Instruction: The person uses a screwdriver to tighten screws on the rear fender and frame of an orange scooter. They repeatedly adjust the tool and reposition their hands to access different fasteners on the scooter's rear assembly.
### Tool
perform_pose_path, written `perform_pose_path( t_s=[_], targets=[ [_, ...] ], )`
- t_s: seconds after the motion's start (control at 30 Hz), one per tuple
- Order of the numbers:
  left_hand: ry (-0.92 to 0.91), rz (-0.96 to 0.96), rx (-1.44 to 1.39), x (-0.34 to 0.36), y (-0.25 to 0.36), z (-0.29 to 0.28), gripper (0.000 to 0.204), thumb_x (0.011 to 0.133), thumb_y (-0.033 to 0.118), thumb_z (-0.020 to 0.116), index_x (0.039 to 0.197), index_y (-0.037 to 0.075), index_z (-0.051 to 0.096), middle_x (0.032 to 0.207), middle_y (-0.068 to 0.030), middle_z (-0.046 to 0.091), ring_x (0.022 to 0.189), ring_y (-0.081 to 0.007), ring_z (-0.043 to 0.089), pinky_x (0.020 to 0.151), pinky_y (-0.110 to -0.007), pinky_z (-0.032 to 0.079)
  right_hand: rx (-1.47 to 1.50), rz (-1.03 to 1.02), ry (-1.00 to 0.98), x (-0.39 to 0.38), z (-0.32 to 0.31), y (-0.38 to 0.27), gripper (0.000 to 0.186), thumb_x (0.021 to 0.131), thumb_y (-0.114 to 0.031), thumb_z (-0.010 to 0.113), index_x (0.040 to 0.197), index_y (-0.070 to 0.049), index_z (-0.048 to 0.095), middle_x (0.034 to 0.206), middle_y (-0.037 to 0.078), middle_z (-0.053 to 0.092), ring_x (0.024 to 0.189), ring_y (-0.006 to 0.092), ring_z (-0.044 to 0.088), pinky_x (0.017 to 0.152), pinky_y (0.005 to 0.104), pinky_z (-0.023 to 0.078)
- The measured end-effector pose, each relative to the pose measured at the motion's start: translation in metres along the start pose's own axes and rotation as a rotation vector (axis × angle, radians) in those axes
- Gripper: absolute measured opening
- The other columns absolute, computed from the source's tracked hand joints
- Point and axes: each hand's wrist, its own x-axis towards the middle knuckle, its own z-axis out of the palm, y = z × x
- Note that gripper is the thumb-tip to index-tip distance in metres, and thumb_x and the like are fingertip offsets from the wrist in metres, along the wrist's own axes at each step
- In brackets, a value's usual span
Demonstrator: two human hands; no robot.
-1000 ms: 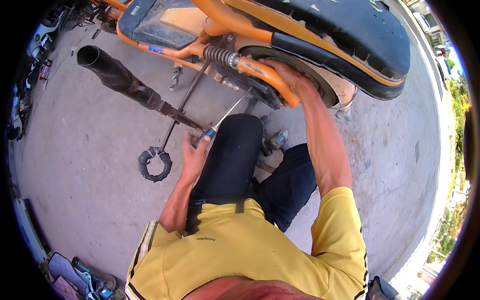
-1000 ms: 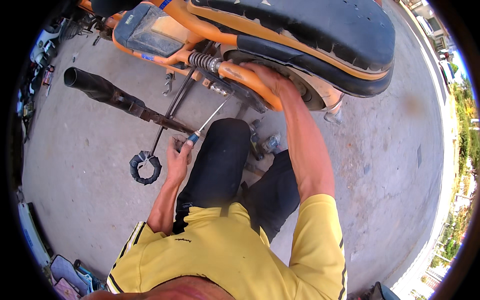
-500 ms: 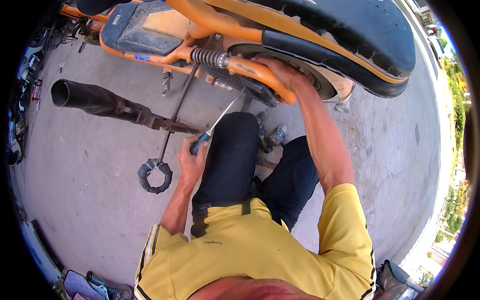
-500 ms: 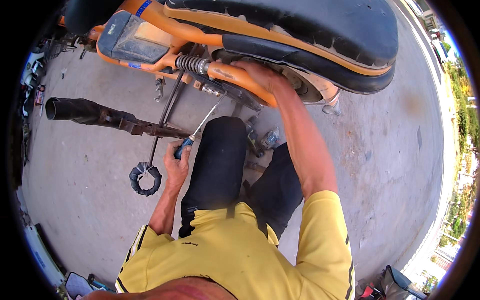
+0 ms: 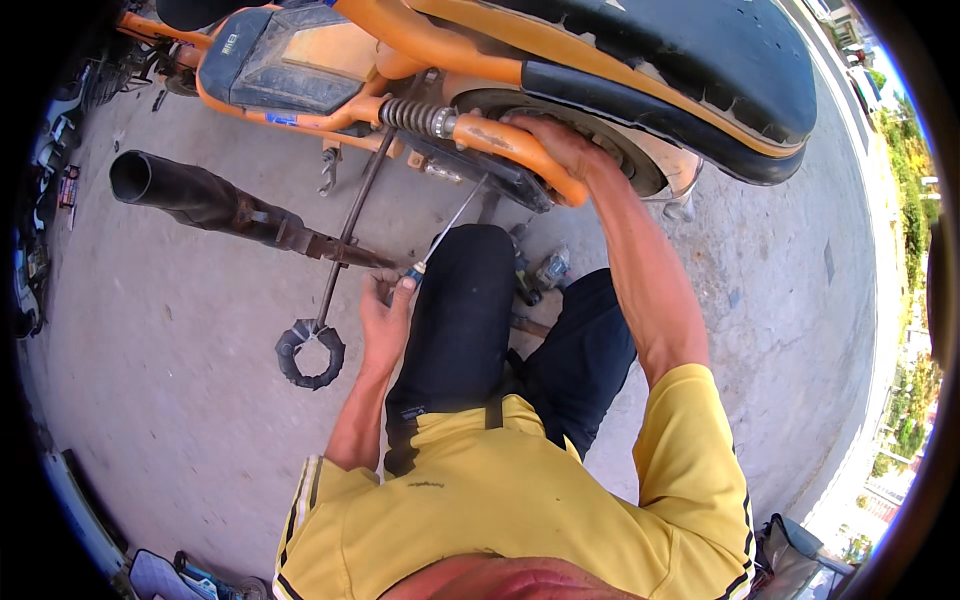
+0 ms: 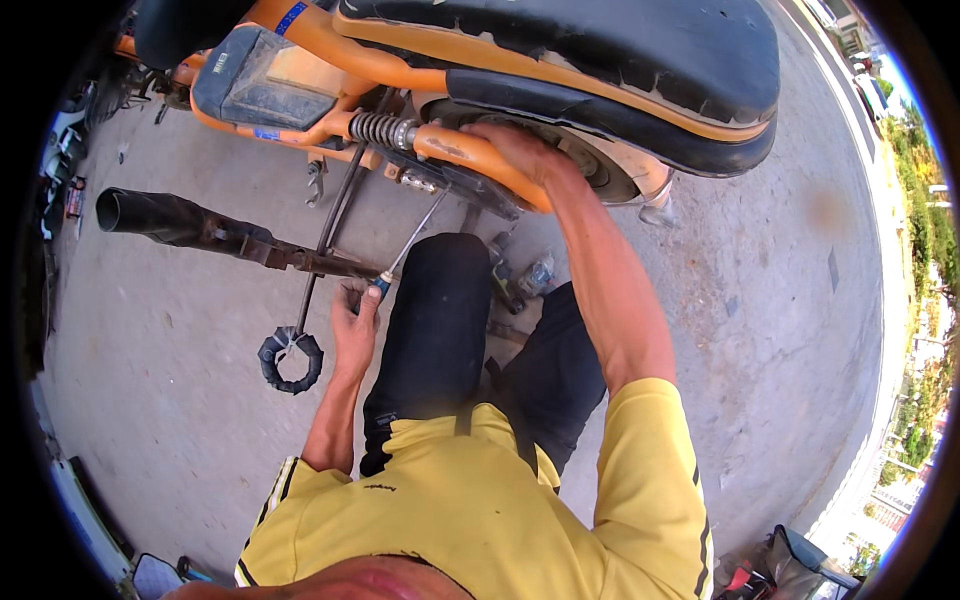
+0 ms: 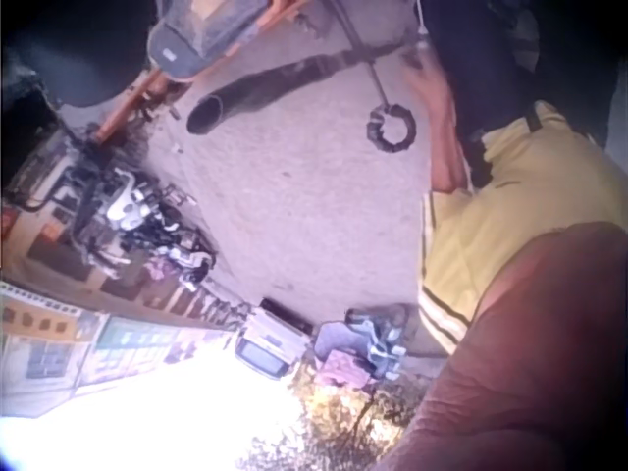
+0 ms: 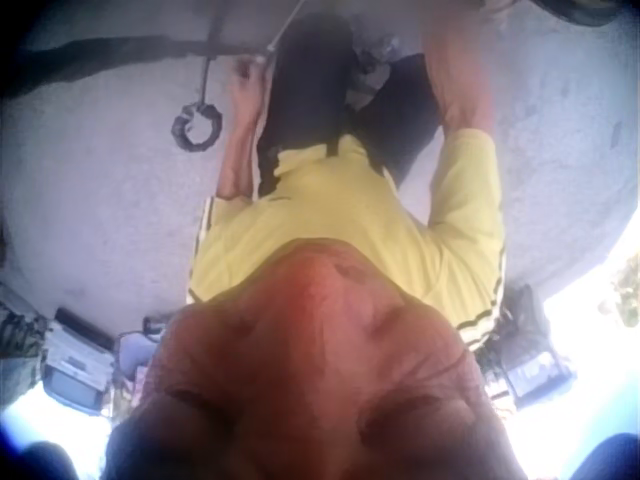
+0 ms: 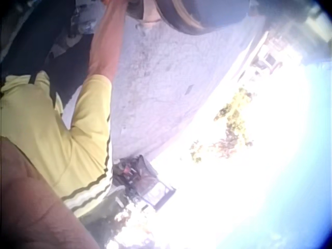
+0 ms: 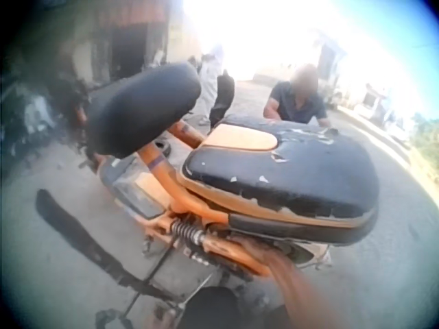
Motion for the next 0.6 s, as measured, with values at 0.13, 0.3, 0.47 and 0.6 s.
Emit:
perform_pose_path(
  t_s=[0.13,0.3,0.47,0.6],
  targets=[
    [-0.04,0.22,0.328,0.001,0.009,0.004,0.03,0.095,0.023,0.078,0.103,0.001,0.059,0.079,-0.0061,0.063,0.068,-0.0133,0.055,0.063,-0.031,0.048,-0.12,0.001,0.063,-0.011,0.002,-0.008,0.042,0.102,-0.049,0.051,0.126,-0.019,0.07,0.119,0.003,0.07,0.095,0.0128,0.063,0.087,0.0316,0.049],
    [-0.008,0.259,0.348,0.005,-0.001,-0.001,0.028,0.097,0.023,0.077,0.095,0.002,0.058,0.071,-0.0033,0.063,0.064,-0.0112,0.053,0.058,-0.029,0.045,-0.16,-0.022,0.03,-0.013,0.003,-0.011,0.047,0.102,-0.049,0.05,0.131,-0.017,0.069,0.13,0.004,0.067,0.106,0.0158,0.062,0.098,0.034,0.046],
    [-0.096,-0.229,-0.087,0.007,0.009,0.0,0.025,0.1,0.024,0.073,0.092,0.007,0.056,0.074,-0.0003,0.061,0.063,-0.0065,0.055,0.053,-0.023,0.04,-0.286,-0.112,0.089,0.002,0.0,0.006,0.049,0.102,-0.048,0.051,0.128,-0.011,0.071,0.135,0.007,0.066,0.111,0.0187,0.062,0.103,0.0348,0.044],
    [-0.154,-0.391,-0.264,0.007,0.02,0.001,0.024,0.101,0.026,0.071,0.093,0.01,0.055,0.077,-0.0007,0.06,0.062,-0.0073,0.056,0.051,-0.021,0.038,-0.174,-0.097,0.102,-0.001,-0.001,0.002,0.05,0.101,-0.047,0.054,0.126,-0.007,0.071,0.135,0.011,0.067,0.115,0.0227,0.063,0.103,0.035,0.044]
  ],
)
